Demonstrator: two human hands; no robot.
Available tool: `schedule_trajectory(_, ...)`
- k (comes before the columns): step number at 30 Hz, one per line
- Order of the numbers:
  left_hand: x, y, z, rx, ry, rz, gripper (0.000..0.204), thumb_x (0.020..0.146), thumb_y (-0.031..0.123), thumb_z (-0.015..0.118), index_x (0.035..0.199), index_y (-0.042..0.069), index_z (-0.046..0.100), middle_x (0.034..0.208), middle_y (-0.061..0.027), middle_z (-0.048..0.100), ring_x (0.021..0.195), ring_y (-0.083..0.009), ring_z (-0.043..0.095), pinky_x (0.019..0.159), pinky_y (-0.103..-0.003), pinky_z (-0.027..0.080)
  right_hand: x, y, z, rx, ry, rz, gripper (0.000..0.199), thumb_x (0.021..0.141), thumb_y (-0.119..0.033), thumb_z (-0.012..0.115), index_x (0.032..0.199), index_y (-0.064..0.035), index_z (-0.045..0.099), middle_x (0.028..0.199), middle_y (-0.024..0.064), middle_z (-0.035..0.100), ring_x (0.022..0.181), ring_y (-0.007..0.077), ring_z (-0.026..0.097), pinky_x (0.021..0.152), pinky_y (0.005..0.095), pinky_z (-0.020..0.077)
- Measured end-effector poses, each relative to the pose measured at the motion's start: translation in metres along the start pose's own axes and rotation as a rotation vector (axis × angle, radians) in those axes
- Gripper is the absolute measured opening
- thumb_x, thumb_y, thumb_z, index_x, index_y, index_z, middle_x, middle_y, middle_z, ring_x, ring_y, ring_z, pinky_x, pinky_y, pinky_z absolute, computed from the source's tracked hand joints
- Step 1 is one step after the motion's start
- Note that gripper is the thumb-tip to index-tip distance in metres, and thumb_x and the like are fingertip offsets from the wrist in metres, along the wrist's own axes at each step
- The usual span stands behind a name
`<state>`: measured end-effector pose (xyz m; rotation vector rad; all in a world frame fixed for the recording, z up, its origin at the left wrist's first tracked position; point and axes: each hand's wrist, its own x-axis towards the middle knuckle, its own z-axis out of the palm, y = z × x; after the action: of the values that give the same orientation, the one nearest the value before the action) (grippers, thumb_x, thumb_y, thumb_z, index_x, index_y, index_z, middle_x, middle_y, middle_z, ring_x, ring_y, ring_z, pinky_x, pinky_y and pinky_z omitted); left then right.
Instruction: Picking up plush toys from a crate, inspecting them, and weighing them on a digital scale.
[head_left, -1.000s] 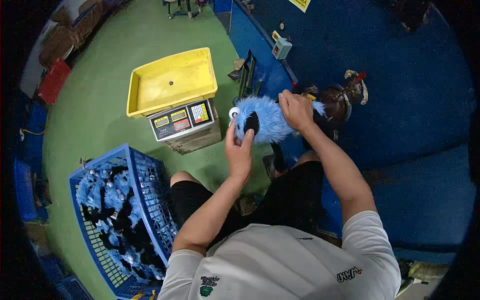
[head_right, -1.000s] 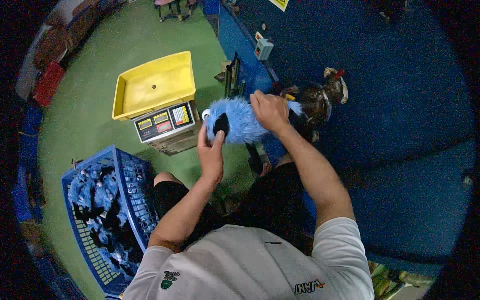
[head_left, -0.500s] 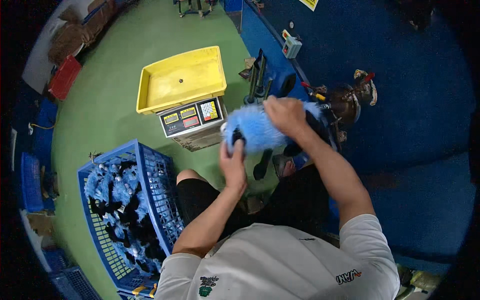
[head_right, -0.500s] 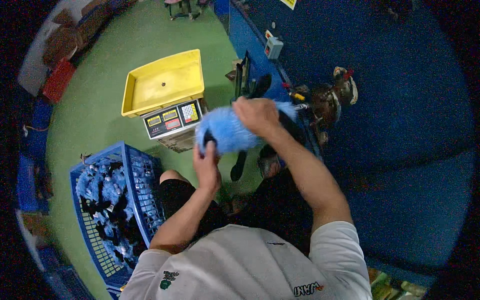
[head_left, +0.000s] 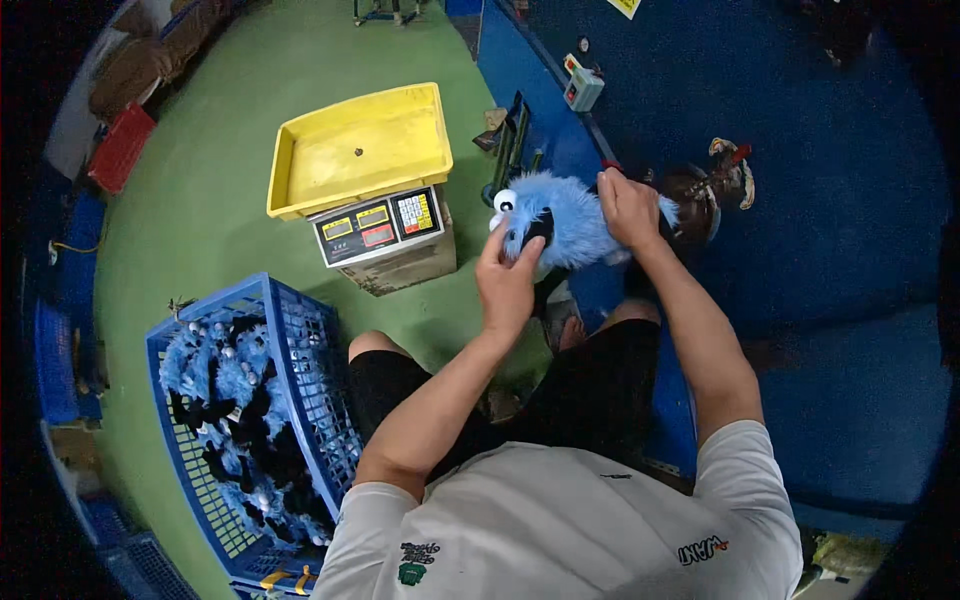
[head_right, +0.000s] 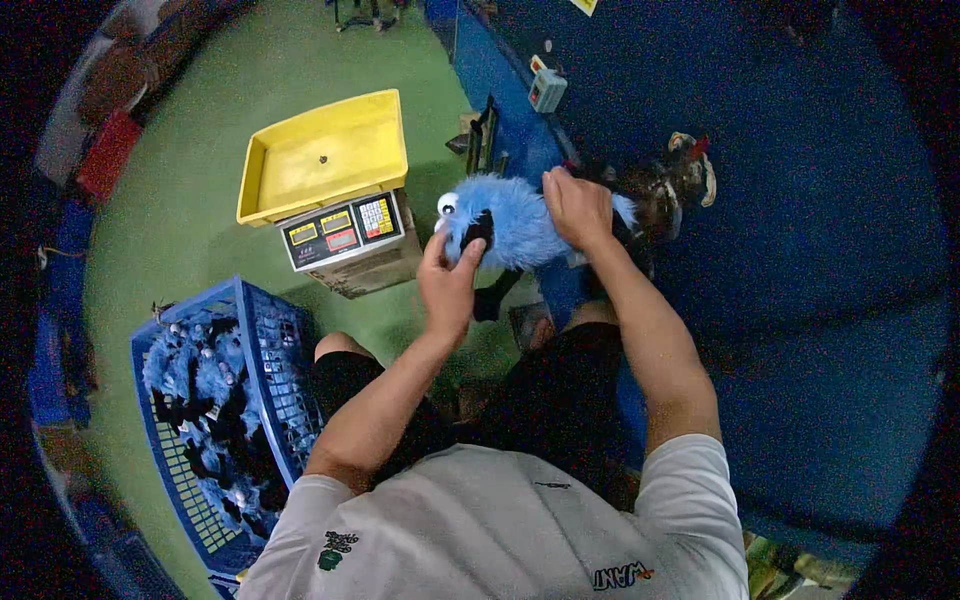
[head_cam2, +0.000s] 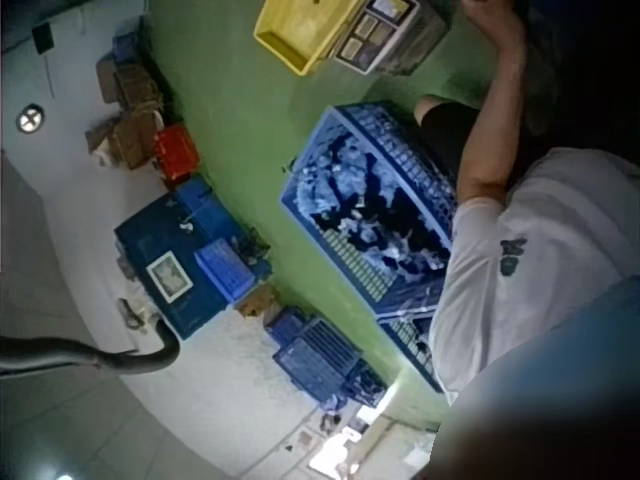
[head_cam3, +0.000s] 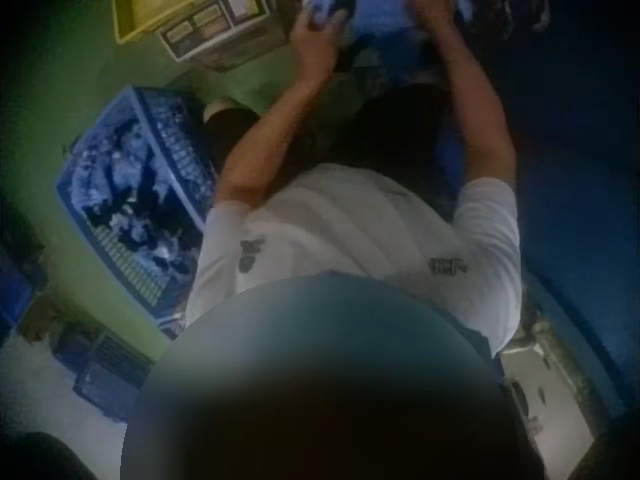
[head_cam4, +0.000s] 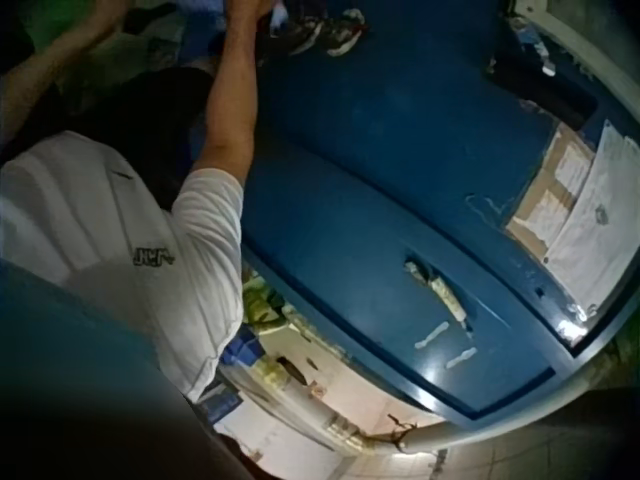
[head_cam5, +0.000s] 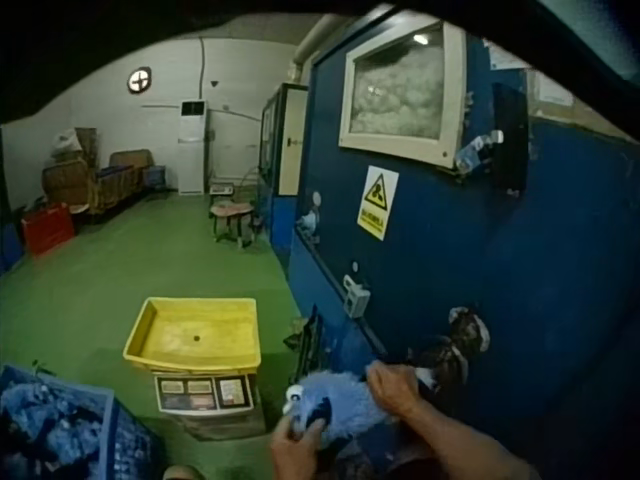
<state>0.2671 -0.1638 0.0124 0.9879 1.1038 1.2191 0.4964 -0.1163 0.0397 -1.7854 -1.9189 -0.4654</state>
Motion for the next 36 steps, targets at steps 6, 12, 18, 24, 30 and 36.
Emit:
schedule_trajectory(6,0.007,-0.003,-0.01,-0.117,0.094,0.057,0.05,0.091,0.008,0.07,0.138,0.0,0.054,0.106,-0.0089,0.066,0.083,-0.0133,0.061,0.075,-0.025,0.05,0.006,-0.034,-0.002,0.072,0.036,0.027,0.032,0.101,-0.032,0.052,0.079,-0.0083,0.052,0.058,0.0113,0.056,0.047,0.0355,0.048,0.05,0.0489,0.0375)
schedule_trajectory(12,0.008,0.003,0.021,0.076,0.061,0.225,0.049,0.093,0.009,0.068,0.139,0.002,0.052,0.11,-0.0093,0.064,0.088,-0.015,0.062,0.078,-0.027,0.051,0.004,0.004,-0.007,0.064,0.063,0.025,0.031,0.1,-0.032,0.054,0.079,-0.0086,0.052,0.056,0.0116,0.055,0.045,0.0362,0.045,0.049,0.0497,0.0362)
schedule_trajectory(18,0.017,-0.004,-0.003,0.012,0.088,0.354,0.047,0.096,0.015,0.065,0.139,0.002,0.051,0.111,-0.0092,0.063,0.093,-0.017,0.062,0.082,-0.029,0.051,0.005,-0.039,-0.004,0.008,-0.08,0.019,0.03,0.097,-0.032,0.056,0.078,-0.0088,0.053,0.061,0.0118,0.061,0.051,0.0371,0.055,0.05,0.0482,0.0412)
schedule_trajectory(24,-0.022,-0.032,0.013,-0.043,0.067,-0.032,0.054,0.098,0.019,0.063,0.146,0.001,0.045,0.116,-0.0111,0.063,0.093,-0.0148,0.058,0.083,-0.027,0.048,0.005,0.004,-0.001,0.009,-0.046,-0.028,0.031,0.097,-0.033,0.056,0.077,-0.0091,0.053,0.062,0.0111,0.062,0.053,0.0355,0.058,0.05,0.0484,0.041)
schedule_trajectory(30,-0.006,-0.027,0.011,-0.149,-0.048,0.058,0.052,0.099,0.017,0.062,0.144,-0.002,0.044,0.121,-0.0129,0.062,0.096,-0.0155,0.059,0.082,-0.027,0.05,0.005,0.005,-0.007,-0.038,-0.051,0.003,0.03,0.098,-0.031,0.056,0.077,-0.0092,0.054,0.06,0.0116,0.061,0.05,0.0371,0.057,0.047,0.0488,0.0398)
schedule_trajectory(36,-0.01,-0.021,-0.015,-0.201,0.023,0.048,0.05,0.098,0.015,0.063,0.142,-0.001,0.045,0.12,-0.0117,0.061,0.095,-0.0146,0.058,0.082,-0.027,0.05,0.009,-0.032,-0.009,-0.001,-0.049,0.003,0.028,0.097,-0.03,0.056,0.078,-0.0094,0.055,0.058,0.0119,0.061,0.048,0.0384,0.056,0.046,0.0491,0.041)
